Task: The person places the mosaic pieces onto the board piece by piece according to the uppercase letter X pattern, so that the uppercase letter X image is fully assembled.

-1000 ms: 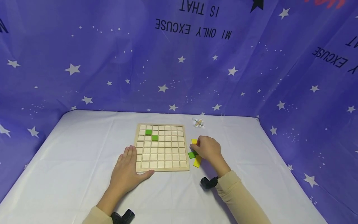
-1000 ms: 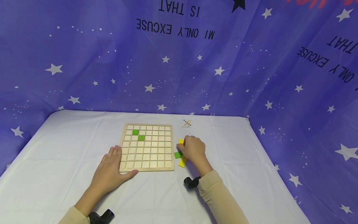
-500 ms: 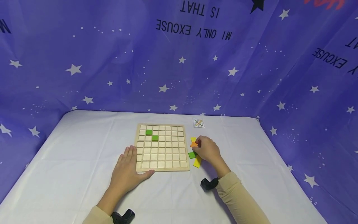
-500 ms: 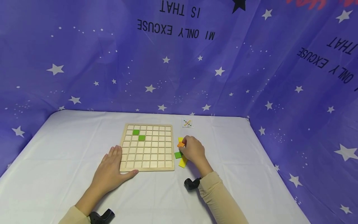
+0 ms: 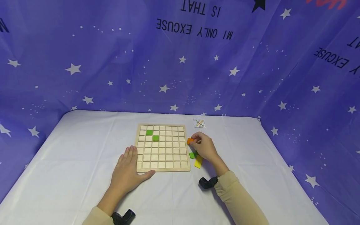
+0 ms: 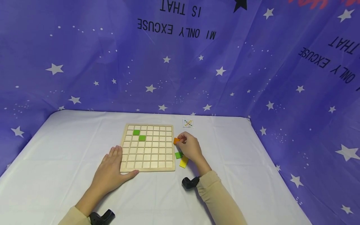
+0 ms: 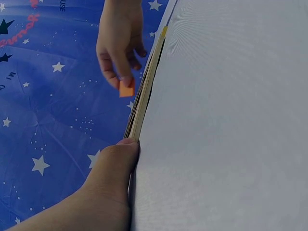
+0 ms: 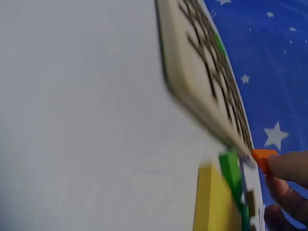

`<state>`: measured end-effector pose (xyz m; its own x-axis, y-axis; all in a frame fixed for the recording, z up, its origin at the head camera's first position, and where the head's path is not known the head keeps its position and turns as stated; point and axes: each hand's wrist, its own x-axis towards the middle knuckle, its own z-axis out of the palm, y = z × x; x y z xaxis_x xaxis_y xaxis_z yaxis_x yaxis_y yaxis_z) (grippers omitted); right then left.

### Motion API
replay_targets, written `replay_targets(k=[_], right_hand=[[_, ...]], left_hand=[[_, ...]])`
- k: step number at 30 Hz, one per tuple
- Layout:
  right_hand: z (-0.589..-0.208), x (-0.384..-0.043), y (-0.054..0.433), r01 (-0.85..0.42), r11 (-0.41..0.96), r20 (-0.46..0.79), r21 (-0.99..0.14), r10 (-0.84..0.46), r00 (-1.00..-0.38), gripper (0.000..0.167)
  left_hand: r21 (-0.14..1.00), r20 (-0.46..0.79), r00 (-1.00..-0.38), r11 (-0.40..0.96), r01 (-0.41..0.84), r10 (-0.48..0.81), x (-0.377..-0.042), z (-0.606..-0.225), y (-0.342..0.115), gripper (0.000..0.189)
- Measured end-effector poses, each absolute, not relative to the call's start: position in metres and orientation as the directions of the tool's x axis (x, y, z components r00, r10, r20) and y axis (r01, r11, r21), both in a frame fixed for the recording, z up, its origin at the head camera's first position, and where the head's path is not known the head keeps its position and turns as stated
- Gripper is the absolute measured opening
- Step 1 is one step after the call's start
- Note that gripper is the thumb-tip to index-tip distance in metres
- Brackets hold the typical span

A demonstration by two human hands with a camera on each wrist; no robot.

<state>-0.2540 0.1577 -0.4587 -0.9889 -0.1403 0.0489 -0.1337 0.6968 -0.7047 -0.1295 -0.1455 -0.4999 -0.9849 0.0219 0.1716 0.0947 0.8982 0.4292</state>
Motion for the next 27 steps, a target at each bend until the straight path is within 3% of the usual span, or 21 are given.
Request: replay_targets(k=[13, 27], right_hand=[[-0.462, -0.249, 0.092, -0.205, 0.599, 0.036, -0.774, -0.282, -0.959, 0.015], [-0.469, -0.245, 0.061, -0.307, 0.670, 0.085, -0.676, -0.343, -0.935, 0.012]], left_hand=[[0.424, 0.156, -0.988, 0.901, 0.086, 0.021, -0.130, -0.502, -0.145, 0.130], [0.416, 0.148, -0.989, 0.906, 0.079, 0.018, -0.130, -0.500, -0.145, 0.129]])
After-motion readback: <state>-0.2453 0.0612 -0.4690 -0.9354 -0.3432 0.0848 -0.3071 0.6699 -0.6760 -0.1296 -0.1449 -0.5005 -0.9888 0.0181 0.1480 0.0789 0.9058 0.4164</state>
